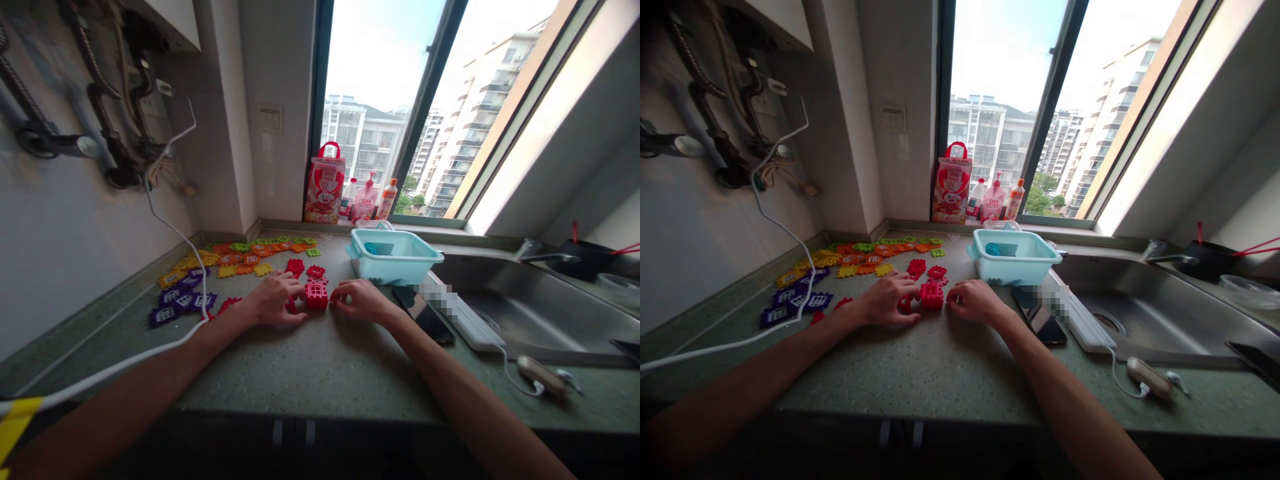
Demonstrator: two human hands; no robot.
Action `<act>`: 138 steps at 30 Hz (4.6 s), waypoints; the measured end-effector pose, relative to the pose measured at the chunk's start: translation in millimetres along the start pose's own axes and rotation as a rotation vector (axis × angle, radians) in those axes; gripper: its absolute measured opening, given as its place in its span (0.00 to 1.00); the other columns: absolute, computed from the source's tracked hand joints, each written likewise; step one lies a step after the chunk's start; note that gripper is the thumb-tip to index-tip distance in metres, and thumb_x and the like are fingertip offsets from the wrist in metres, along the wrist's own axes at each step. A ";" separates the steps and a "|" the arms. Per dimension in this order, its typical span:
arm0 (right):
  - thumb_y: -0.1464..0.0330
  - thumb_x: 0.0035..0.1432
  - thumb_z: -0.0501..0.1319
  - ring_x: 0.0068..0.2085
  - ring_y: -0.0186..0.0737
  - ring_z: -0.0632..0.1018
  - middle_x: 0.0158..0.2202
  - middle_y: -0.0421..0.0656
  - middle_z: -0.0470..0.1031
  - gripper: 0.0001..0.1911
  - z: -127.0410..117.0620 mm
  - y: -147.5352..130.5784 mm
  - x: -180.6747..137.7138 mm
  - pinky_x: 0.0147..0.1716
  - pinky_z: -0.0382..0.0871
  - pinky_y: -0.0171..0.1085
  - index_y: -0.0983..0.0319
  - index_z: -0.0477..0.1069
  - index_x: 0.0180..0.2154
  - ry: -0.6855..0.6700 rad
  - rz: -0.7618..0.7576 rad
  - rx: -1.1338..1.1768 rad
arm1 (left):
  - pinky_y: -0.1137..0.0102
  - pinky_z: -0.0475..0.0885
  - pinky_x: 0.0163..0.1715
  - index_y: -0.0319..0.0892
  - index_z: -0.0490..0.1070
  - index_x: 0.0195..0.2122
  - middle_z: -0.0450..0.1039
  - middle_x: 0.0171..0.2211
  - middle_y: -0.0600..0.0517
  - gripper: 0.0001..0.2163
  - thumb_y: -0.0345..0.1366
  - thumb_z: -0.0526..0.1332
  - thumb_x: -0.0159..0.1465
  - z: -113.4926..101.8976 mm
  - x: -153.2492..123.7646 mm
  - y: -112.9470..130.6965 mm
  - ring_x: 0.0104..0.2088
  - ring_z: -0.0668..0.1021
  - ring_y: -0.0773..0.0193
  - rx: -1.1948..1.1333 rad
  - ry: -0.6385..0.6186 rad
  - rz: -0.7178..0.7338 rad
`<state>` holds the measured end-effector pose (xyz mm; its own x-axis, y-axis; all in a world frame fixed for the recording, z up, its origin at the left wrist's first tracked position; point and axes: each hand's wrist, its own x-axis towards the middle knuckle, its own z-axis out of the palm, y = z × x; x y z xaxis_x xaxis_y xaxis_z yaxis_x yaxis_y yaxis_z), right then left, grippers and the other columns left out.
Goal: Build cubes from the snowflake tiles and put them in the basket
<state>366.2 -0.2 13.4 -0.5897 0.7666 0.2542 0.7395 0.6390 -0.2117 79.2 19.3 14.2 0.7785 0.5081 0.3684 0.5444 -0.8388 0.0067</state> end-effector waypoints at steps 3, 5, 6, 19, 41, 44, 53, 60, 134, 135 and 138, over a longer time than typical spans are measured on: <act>0.72 0.60 0.62 0.35 0.39 0.80 0.38 0.42 0.84 0.12 5.9 -0.3 1.7 0.37 0.66 0.34 0.57 0.83 0.41 0.016 -0.030 -0.030 | 0.61 0.67 0.48 0.44 0.75 0.34 0.79 0.37 0.48 0.14 0.49 0.70 0.57 1.5 0.7 0.8 0.43 0.77 0.52 0.026 -0.033 -0.009; 0.73 0.60 0.62 0.35 0.39 0.80 0.39 0.42 0.83 0.13 8.2 -0.7 2.4 0.37 0.66 0.34 0.56 0.83 0.41 0.027 -0.042 -0.057 | 0.61 0.67 0.49 0.44 0.75 0.34 0.79 0.38 0.48 0.13 0.48 0.69 0.57 2.8 0.8 0.6 0.43 0.77 0.52 0.029 -0.040 -0.006; 0.73 0.60 0.62 0.35 0.39 0.80 0.39 0.42 0.83 0.12 8.7 -1.1 2.6 0.37 0.66 0.34 0.56 0.83 0.41 0.030 -0.047 -0.069 | 0.61 0.67 0.49 0.44 0.76 0.35 0.80 0.39 0.48 0.13 0.48 0.69 0.57 3.6 0.7 0.3 0.44 0.77 0.52 0.031 -0.041 -0.001; 0.72 0.61 0.61 0.33 0.38 0.78 0.37 0.43 0.82 0.08 6.7 -11.4 3.0 0.33 0.60 0.35 0.58 0.79 0.35 0.014 -0.034 -0.163 | 0.59 0.66 0.51 0.45 0.78 0.37 0.80 0.39 0.47 0.12 0.47 0.68 0.58 6.7 2.0 2.1 0.44 0.77 0.51 0.029 -0.018 0.010; 0.66 0.63 0.64 0.30 0.35 0.76 0.33 0.41 0.81 0.08 9.5 -13.1 2.5 0.29 0.53 0.36 0.57 0.82 0.34 0.002 -0.049 -0.199 | 0.61 0.64 0.45 0.46 0.81 0.32 0.80 0.32 0.50 0.10 0.46 0.68 0.61 18.2 3.7 8.1 0.39 0.77 0.55 -0.064 0.073 -0.113; 0.66 0.63 0.64 0.30 0.35 0.76 0.33 0.41 0.81 0.08 10.6 -12.4 2.8 0.29 0.54 0.36 0.57 0.82 0.34 0.001 -0.045 -0.201 | 0.61 0.65 0.45 0.46 0.81 0.33 0.80 0.32 0.50 0.09 0.46 0.69 0.61 17.3 3.4 8.5 0.40 0.77 0.54 -0.048 0.062 -0.110; 0.63 0.61 0.66 0.31 0.37 0.77 0.34 0.41 0.82 0.06 2.0 -17.0 1.8 0.30 0.56 0.35 0.57 0.81 0.35 0.082 0.036 -0.172 | 0.57 0.63 0.47 0.43 0.76 0.31 0.79 0.34 0.47 0.15 0.51 0.69 0.60 10.2 3.6 8.4 0.42 0.76 0.52 0.131 0.096 -0.041; 0.64 0.63 0.63 0.30 0.36 0.76 0.33 0.42 0.82 0.08 0.9 -23.0 2.2 0.30 0.54 0.35 0.59 0.78 0.33 0.048 0.040 -0.211 | 0.58 0.63 0.46 0.43 0.75 0.32 0.79 0.35 0.48 0.12 0.46 0.67 0.61 11.5 4.1 12.2 0.42 0.76 0.53 0.151 0.090 -0.028; 0.59 0.65 0.67 0.59 0.52 0.75 0.63 0.49 0.73 0.29 3.0 -34.2 14.0 0.59 0.72 0.53 0.53 0.68 0.65 0.535 -0.123 0.020 | 0.72 0.74 0.30 0.42 0.70 0.51 0.80 0.30 0.52 0.21 0.45 0.71 0.62 -5.7 34.6 5.7 0.30 0.82 0.61 -0.930 0.618 -0.462; 0.60 0.65 0.67 0.60 0.53 0.74 0.64 0.49 0.71 0.30 0.1 -38.1 13.0 0.60 0.71 0.53 0.52 0.67 0.66 0.565 -0.151 -0.010 | 0.72 0.74 0.30 0.42 0.69 0.52 0.80 0.29 0.52 0.23 0.45 0.72 0.61 -2.6 32.5 14.2 0.30 0.83 0.61 -0.981 0.603 -0.449; 0.63 0.66 0.66 0.57 0.51 0.76 0.63 0.46 0.73 0.27 -5.1 -48.4 10.9 0.59 0.72 0.52 0.49 0.68 0.65 0.582 -0.257 -0.086 | 0.71 0.75 0.31 0.43 0.64 0.56 0.80 0.29 0.53 0.29 0.48 0.73 0.60 -0.8 29.3 35.9 0.30 0.83 0.61 -1.135 0.526 -0.394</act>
<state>325.6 -23.1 31.2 -0.4972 0.4143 0.7623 0.6354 0.7721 -0.0052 121.3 4.0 26.0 0.2741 0.8356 0.4761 -0.0595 -0.4793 0.8756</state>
